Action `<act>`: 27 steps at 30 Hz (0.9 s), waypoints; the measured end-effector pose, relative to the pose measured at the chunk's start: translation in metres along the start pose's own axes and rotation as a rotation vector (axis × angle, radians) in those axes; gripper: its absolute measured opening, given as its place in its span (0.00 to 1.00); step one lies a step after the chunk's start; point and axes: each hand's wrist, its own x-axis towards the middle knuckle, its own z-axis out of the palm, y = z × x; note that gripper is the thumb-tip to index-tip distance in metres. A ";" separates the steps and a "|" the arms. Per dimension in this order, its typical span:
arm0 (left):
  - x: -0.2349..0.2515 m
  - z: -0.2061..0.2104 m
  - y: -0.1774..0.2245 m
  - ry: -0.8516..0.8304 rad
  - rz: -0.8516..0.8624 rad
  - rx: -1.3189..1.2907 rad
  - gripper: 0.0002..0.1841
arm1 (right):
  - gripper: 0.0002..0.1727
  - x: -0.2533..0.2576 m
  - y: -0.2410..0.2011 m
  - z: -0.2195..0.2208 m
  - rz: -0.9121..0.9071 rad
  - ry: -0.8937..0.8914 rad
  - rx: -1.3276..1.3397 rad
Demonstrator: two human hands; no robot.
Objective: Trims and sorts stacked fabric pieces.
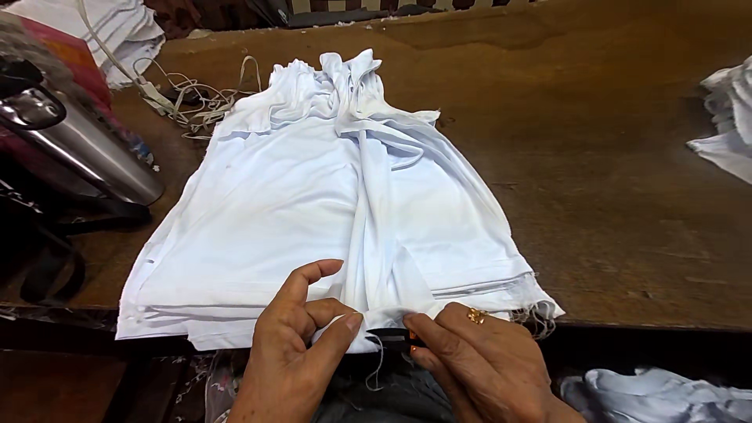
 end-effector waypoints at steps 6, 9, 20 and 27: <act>0.003 -0.003 -0.001 -0.033 -0.037 -0.008 0.26 | 0.20 0.002 0.004 0.003 0.030 -0.015 0.113; 0.007 -0.009 -0.001 -0.073 -0.027 -0.038 0.29 | 0.23 0.002 0.010 0.003 0.186 -0.004 0.387; 0.014 -0.018 -0.002 -0.133 0.033 0.005 0.31 | 0.23 0.000 0.021 0.002 0.012 0.013 -0.003; 0.016 -0.016 0.000 -0.126 0.025 0.000 0.31 | 0.23 0.001 0.023 0.001 -0.054 0.004 -0.008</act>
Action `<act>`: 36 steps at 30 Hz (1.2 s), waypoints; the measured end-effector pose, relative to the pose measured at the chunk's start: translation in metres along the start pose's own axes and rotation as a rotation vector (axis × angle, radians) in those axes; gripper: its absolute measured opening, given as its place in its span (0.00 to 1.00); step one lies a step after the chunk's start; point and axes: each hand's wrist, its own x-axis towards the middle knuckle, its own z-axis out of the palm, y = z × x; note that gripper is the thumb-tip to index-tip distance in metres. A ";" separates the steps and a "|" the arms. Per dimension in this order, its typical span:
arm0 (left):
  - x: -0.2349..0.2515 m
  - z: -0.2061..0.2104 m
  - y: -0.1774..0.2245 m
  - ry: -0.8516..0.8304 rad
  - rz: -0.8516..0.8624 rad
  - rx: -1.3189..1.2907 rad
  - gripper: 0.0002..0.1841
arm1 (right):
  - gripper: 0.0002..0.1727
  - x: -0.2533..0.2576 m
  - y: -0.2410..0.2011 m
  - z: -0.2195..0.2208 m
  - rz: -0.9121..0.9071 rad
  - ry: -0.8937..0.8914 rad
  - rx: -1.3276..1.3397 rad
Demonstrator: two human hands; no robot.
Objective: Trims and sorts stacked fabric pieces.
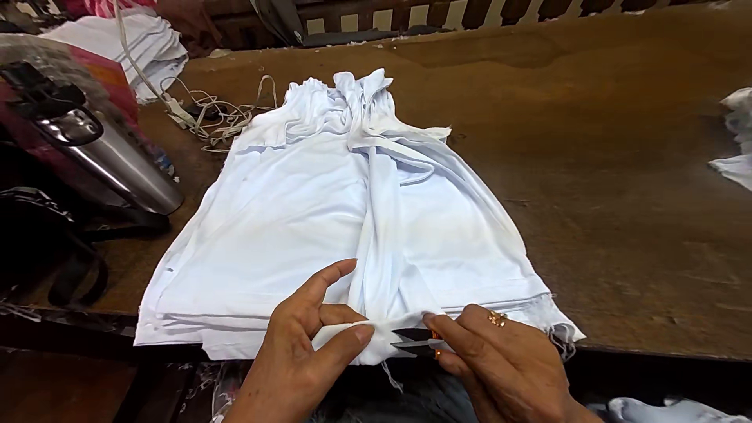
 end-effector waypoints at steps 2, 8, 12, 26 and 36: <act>0.000 0.000 0.000 0.004 -0.003 0.001 0.31 | 0.23 0.000 -0.002 0.001 -0.005 -0.006 0.002; -0.001 0.004 0.001 0.037 -0.011 -0.004 0.32 | 0.23 0.002 -0.008 0.003 0.014 -0.003 -0.011; -0.001 0.007 0.000 0.040 -0.011 -0.011 0.32 | 0.21 0.004 -0.011 0.004 0.030 -0.004 -0.005; 0.001 0.014 -0.005 -0.003 -0.067 -0.208 0.30 | 0.24 0.020 -0.032 0.011 0.171 0.059 0.361; 0.021 -0.050 0.035 0.279 0.304 0.429 0.15 | 0.12 0.002 0.008 -0.033 0.308 0.049 0.244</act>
